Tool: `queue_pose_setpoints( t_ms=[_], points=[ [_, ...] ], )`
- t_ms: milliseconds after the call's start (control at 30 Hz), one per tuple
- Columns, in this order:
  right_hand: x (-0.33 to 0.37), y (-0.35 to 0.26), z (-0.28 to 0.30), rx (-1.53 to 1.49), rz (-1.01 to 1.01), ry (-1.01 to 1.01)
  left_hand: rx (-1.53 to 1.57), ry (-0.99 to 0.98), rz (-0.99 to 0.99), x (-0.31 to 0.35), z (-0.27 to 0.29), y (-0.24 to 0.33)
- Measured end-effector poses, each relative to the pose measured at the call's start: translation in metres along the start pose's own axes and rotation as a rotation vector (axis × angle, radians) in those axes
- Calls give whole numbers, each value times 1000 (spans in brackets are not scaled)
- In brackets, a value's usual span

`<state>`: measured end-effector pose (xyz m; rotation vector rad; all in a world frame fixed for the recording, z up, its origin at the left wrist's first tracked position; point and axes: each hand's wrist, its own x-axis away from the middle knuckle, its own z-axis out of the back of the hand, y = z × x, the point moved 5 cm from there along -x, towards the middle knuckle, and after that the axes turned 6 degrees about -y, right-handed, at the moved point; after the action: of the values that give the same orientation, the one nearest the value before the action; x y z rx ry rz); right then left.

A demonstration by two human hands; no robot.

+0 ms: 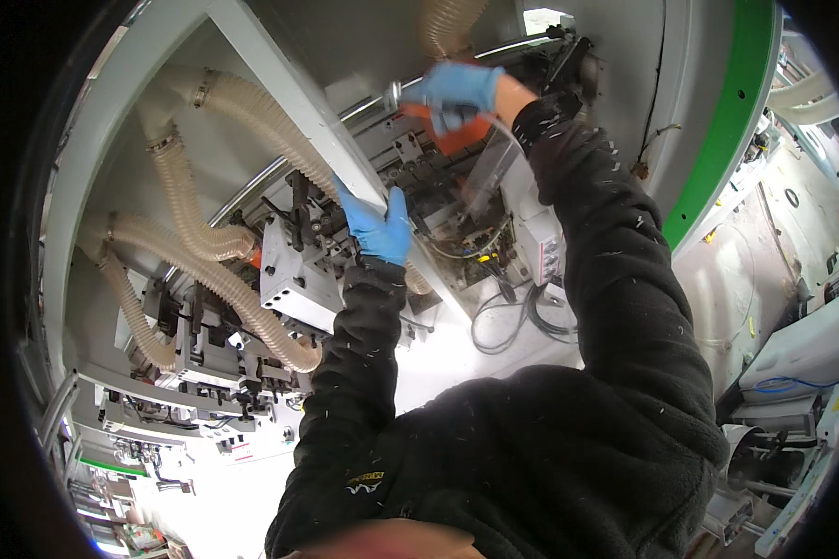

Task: The person uses a handheld air blower to clean dust and debris from the surfaces and crevices of industrial machinery. They move around the equipment, directing the nozzle at various components, then walk away with the tool.

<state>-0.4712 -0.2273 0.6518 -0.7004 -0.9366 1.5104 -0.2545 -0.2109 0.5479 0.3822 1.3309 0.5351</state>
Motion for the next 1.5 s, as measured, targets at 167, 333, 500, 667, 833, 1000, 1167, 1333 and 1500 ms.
queue_pose_setpoints(
  t_ms=[167, 333, 500, 667, 833, 1000, 1167, 1333, 1500],
  points=[
    [57, -53, 54, -456, 498, 153, 206, -204, 59, -2, 19, 10],
    [63, -20, -7, -80, 253, -107, 263, -83, 128, 10, 53, 15],
    [78, 79, -104, 634, -306, -724, 233, -27, 125, 28, 69, 19],
    [51, 68, -64, 520, -208, -247, 191, -25, 163, 30, 66, 13],
    [2, 35, 16, 162, -183, 395, 166, -43, 107, 31, 52, 7],
    [-44, 55, -36, 661, -303, -125, 85, -115, 108, 46, 47, 3],
    [-76, 48, -2, 452, -299, 194, 144, -50, 151, 65, 64, -10],
    [-107, 53, -5, 908, -258, 69, 164, -42, 234, 91, 85, -28],
    [-140, 59, -11, 693, -153, 161, 213, -54, 380, 114, 99, -44]
  ],
)
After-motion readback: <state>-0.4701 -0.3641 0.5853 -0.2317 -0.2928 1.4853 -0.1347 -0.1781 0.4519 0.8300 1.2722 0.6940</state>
